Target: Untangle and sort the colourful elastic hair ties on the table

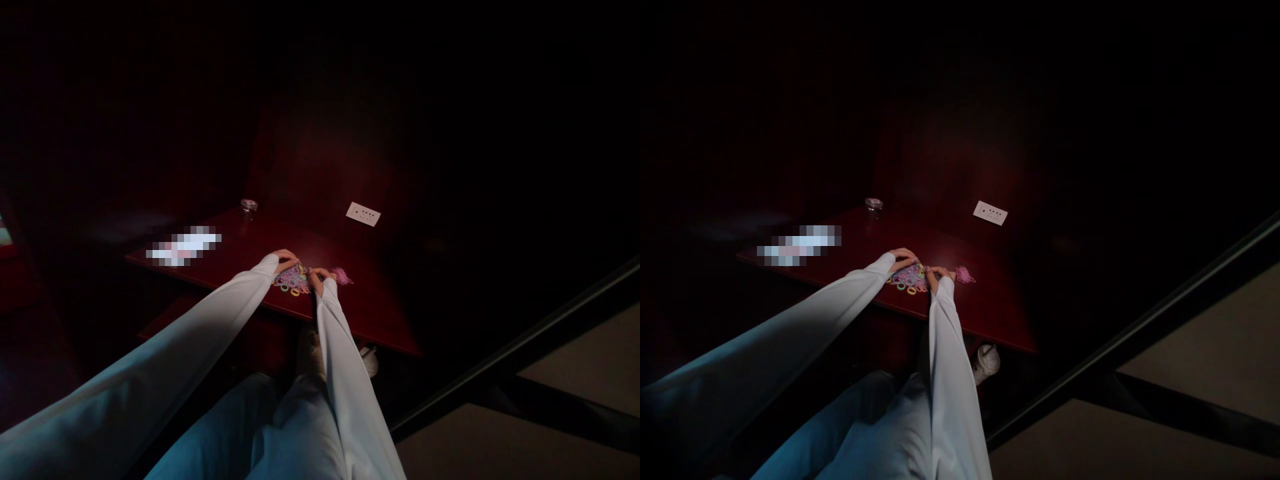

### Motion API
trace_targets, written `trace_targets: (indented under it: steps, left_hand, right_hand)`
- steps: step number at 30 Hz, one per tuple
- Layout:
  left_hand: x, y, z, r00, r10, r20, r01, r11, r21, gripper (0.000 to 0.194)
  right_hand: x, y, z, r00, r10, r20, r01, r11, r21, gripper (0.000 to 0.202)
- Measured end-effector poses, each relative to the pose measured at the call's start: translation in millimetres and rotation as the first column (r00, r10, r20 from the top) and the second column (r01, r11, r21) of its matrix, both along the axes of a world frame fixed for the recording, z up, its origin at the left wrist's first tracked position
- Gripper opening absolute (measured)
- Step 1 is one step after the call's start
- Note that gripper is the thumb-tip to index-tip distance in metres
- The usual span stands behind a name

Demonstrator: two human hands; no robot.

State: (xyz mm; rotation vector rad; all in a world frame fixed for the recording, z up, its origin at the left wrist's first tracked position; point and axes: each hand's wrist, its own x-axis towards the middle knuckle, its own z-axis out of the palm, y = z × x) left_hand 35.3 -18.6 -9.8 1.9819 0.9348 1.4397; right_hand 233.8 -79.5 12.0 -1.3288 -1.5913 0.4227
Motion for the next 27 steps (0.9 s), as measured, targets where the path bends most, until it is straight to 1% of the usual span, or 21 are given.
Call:
trace_targets:
  steps: [4, 7, 9, 11, 13, 15, 16, 18, 22, 27]
  left_hand:
    - [3, -5, 3.8, 1.000, 0.015, 0.026, -0.013, 0.999, -0.050, 0.046]
    - [6, -8, 6.3, 0.992, 0.057, 0.116, -0.044, 0.993, -0.111, 0.051]
    - [6, -11, 9.4, 0.976, 0.100, 0.192, -0.071, 0.986, -0.149, 0.055]
    - [4, -15, 13.9, 0.957, 0.143, 0.251, -0.098, 0.978, -0.185, 0.057]
    - [0, -20, 18.7, 0.941, 0.179, 0.286, -0.116, 0.968, -0.224, 0.058]
    - [-4, -23, 22.5, 0.930, 0.218, 0.295, -0.138, 0.953, -0.268, 0.060]
    - [-6, -25, 23.9, 0.928, 0.233, 0.292, -0.148, 0.947, -0.286, 0.061]
    - [-7, -26, 25.6, 0.930, 0.241, 0.277, -0.155, 0.941, -0.300, 0.062]
    - [-6, -27, 27.1, 0.941, 0.226, 0.253, -0.152, 0.947, -0.283, 0.061]
    - [-6, -31, 27.6, 0.945, 0.205, 0.254, -0.141, 0.958, -0.248, 0.062]
  right_hand:
    - [0, 1, -0.7, 1.000, 0.002, 0.025, -0.003, 1.000, 0.031, 0.026]
    - [-1, 0, -1.7, 0.999, -0.017, 0.043, 0.014, 0.998, 0.062, 0.031]
    - [-3, -3, -1.6, 0.994, -0.008, 0.108, -0.003, 0.995, 0.098, 0.032]
    - [-6, -7, -0.9, 0.971, 0.041, 0.234, -0.073, 0.989, 0.129, 0.038]
    - [-9, -11, -0.5, 0.921, 0.118, 0.372, -0.176, 0.976, 0.125, 0.045]
    - [-11, -12, -1.3, 0.872, 0.178, 0.456, -0.246, 0.965, 0.094, 0.042]
    - [-11, -11, -2.2, 0.861, 0.192, 0.471, -0.258, 0.963, 0.079, 0.039]
    - [-11, -8, -4.8, 0.866, 0.197, 0.460, -0.253, 0.966, 0.061, 0.033]
    - [-8, 0, -8.6, 0.898, 0.194, 0.396, -0.236, 0.970, 0.062, 0.027]
    - [-5, -1, -5.8, 0.950, 0.150, 0.274, -0.179, 0.980, 0.084, 0.020]
